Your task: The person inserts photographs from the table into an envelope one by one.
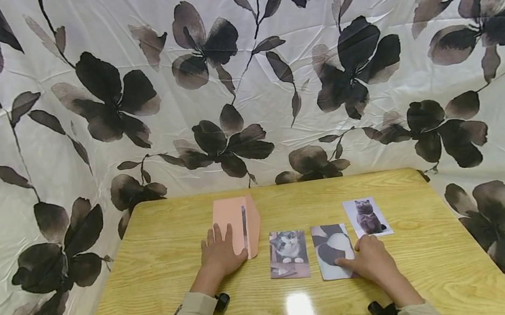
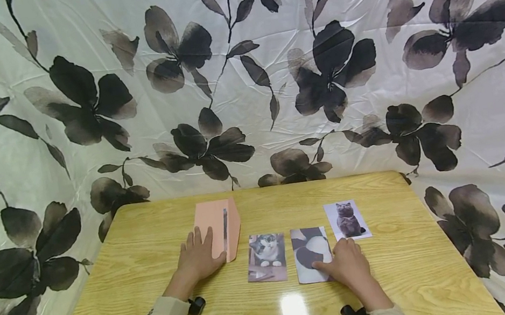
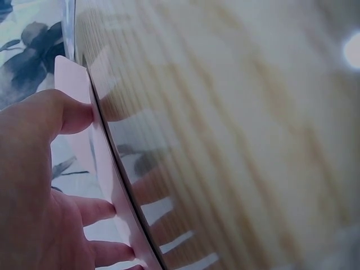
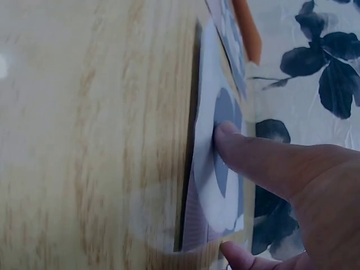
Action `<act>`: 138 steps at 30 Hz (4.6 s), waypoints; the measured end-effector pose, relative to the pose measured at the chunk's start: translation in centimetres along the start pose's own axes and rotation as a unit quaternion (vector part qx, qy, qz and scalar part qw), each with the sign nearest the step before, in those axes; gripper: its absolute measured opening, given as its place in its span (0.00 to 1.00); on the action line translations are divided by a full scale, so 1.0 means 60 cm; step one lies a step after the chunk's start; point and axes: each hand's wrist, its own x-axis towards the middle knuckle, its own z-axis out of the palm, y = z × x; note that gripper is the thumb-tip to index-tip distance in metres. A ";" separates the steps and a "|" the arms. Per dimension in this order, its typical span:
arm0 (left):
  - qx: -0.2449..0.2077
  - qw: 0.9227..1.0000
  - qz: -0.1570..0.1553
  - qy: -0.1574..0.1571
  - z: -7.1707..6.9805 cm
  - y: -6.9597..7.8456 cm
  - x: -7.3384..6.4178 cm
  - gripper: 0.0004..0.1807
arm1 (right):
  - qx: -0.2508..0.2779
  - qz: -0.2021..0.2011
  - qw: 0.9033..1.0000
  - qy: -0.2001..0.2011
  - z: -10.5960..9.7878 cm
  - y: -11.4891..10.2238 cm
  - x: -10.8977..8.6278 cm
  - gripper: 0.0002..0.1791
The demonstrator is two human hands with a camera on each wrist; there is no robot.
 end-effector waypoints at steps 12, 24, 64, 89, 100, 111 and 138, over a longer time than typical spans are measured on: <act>0.006 1.000 0.004 -0.002 0.004 -0.003 0.003 0.49 | -0.017 0.033 0.999 -0.016 -0.005 -0.013 -0.002 0.30; 0.010 1.000 0.002 -0.007 0.002 -0.004 0.005 0.49 | -0.010 0.030 0.999 -0.008 -0.004 -0.015 -0.002 0.35; 0.004 1.000 -0.010 -0.002 0.003 0.006 0.008 0.48 | 0.206 -0.025 0.978 -0.037 -0.004 0.030 0.026 0.23; 0.010 1.000 -0.005 0.005 0.009 0.004 0.005 0.49 | 0.320 0.003 0.946 -0.039 -0.014 0.003 0.046 0.31; 0.011 1.000 -0.004 0.005 0.006 0.003 0.005 0.49 | 0.370 -0.019 0.928 -0.039 0.003 -0.031 0.066 0.27; 0.009 1.000 -0.006 0.002 0.004 0.006 0.007 0.49 | 0.401 -0.027 0.914 -0.050 0.016 -0.066 0.091 0.25; 0.014 1.000 -0.008 0.003 0.007 0.005 0.014 0.50 | 0.375 -0.087 0.922 -0.044 0.068 -0.148 0.121 0.21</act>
